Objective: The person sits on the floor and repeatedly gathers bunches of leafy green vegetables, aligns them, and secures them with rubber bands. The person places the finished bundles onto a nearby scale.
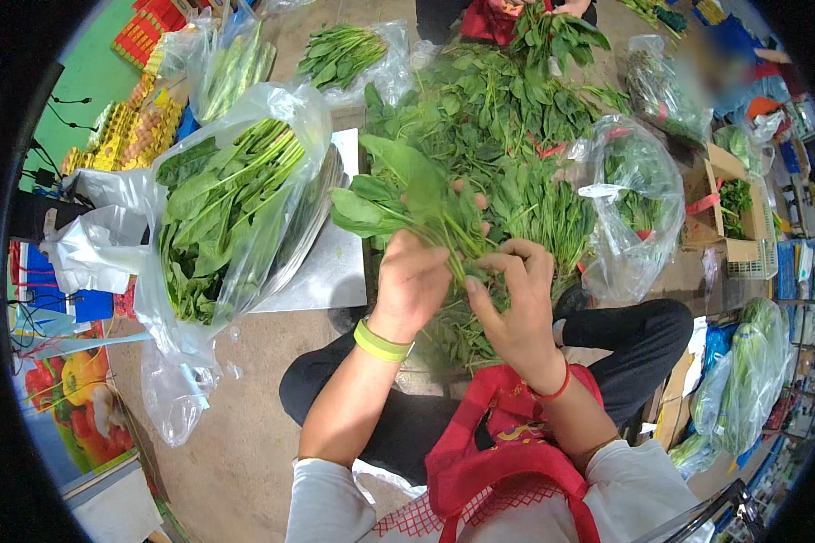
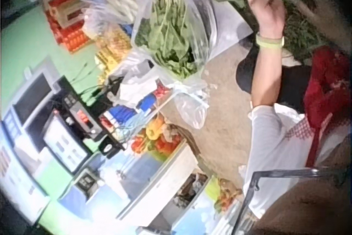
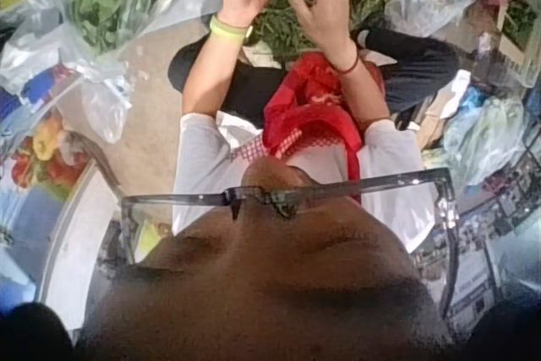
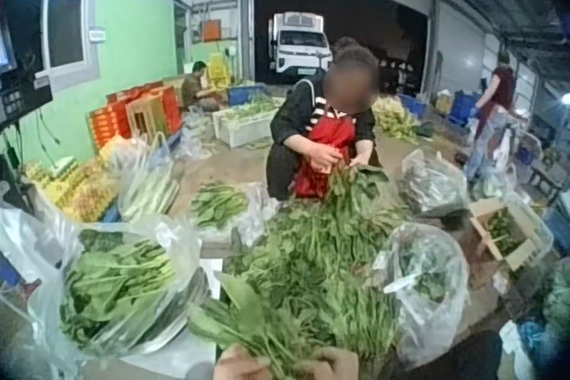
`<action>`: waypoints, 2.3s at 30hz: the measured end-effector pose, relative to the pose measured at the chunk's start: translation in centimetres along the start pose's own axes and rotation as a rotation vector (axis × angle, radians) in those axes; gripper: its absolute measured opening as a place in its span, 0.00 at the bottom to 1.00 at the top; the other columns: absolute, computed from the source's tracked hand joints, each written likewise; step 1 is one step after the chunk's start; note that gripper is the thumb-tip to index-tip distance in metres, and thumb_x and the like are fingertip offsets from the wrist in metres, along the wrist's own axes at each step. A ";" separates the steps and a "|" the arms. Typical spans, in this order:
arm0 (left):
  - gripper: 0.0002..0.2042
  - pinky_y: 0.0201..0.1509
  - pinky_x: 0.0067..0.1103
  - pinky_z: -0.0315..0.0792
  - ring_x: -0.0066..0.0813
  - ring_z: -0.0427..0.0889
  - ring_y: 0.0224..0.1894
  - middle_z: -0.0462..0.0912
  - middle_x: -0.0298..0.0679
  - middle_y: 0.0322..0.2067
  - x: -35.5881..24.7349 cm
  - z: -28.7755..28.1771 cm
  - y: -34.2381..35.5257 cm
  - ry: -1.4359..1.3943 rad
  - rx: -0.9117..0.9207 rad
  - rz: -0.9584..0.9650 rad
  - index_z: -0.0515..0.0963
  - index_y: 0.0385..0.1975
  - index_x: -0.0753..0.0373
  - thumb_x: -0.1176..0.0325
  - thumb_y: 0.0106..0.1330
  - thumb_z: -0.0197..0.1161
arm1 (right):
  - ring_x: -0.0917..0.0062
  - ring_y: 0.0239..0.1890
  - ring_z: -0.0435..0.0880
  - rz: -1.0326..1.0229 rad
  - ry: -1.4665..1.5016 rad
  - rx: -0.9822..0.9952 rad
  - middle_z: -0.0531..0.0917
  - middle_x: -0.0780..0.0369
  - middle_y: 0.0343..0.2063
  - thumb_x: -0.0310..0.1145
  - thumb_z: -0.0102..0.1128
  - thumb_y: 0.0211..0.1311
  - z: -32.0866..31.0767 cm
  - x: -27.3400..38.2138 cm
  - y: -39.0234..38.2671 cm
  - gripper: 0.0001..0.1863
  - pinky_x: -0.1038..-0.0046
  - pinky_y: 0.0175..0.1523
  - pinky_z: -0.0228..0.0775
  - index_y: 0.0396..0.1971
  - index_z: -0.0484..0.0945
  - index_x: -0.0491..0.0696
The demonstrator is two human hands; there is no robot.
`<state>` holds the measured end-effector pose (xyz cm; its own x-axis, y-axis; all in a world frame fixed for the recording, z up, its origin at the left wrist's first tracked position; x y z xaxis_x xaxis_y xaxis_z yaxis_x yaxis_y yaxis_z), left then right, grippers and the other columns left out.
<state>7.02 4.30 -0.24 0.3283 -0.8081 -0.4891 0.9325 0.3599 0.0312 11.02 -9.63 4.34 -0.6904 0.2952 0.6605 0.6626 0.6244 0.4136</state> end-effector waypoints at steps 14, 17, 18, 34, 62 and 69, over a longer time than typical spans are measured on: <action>0.41 0.73 0.43 0.64 0.46 0.66 0.71 0.66 0.40 0.67 0.7 -0.9 -0.3 0.005 -0.086 0.013 0.52 0.73 0.54 0.84 0.58 0.58 | 0.53 0.35 0.79 0.152 0.132 0.062 0.77 0.52 0.33 0.22 0.66 0.60 1.2 -1.2 -0.5 0.08 0.60 0.40 0.72 0.38 0.77 0.41; 0.40 0.72 0.42 0.65 0.44 0.68 0.70 0.67 0.41 0.66 0.5 -0.5 -0.4 0.002 -0.099 0.022 0.52 0.73 0.54 0.85 0.60 0.59 | 0.53 0.35 0.79 0.152 0.147 0.044 0.77 0.51 0.34 0.23 0.64 0.62 1.3 -1.6 -0.5 0.07 0.61 0.40 0.72 0.38 0.76 0.41; 0.39 0.71 0.41 0.66 0.43 0.69 0.69 0.67 0.41 0.66 0.5 -0.5 -0.3 0.040 -0.087 0.040 0.53 0.73 0.54 0.85 0.61 0.59 | 0.53 0.35 0.79 0.153 0.155 0.037 0.77 0.51 0.34 0.23 0.63 0.62 1.3 -1.6 -0.5 0.07 0.61 0.40 0.72 0.38 0.76 0.41; 0.26 0.68 0.32 0.70 0.33 0.74 0.58 0.72 0.43 0.57 0.0 -2.8 -0.1 -0.163 -0.259 0.189 0.64 0.64 0.61 0.91 0.67 0.51 | 0.75 0.50 0.75 0.516 0.339 -0.036 0.76 0.55 0.49 0.27 0.52 0.72 2.5 -8.4 -1.8 0.16 0.73 0.55 0.69 0.56 0.69 0.39; 0.38 0.62 0.35 0.72 0.33 0.76 0.55 0.73 0.38 0.57 -1.5 -0.4 -1.1 0.226 -0.073 0.242 0.60 0.70 0.49 0.92 0.61 0.48 | 0.69 0.51 0.77 0.339 0.346 0.319 0.79 0.60 0.47 0.31 0.75 0.53 4.9 -5.1 -4.1 0.10 0.70 0.58 0.65 0.34 0.85 0.44; 0.33 0.58 0.32 0.71 0.34 0.76 0.51 0.76 0.44 0.54 -3.1 0.8 -3.1 0.178 0.182 -0.074 0.61 0.68 0.64 0.76 0.62 0.65 | 0.59 0.56 0.75 0.081 -0.367 0.556 0.80 0.57 0.50 0.35 0.76 0.49 5.8 -8.9 -9.7 0.24 0.56 0.58 0.67 0.48 0.81 0.48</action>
<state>3.20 5.29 1.86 0.2411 -0.7287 -0.6410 0.9701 0.2000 0.1375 9.02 -14.12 -9.23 -0.7637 0.5223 0.3796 0.5363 0.8405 -0.0774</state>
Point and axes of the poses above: each hand's wrist, its own y-axis towards the middle knuckle, its own z-axis out of the palm, x = y × z, the point moved 4 cm from there along y, towards the middle knuckle
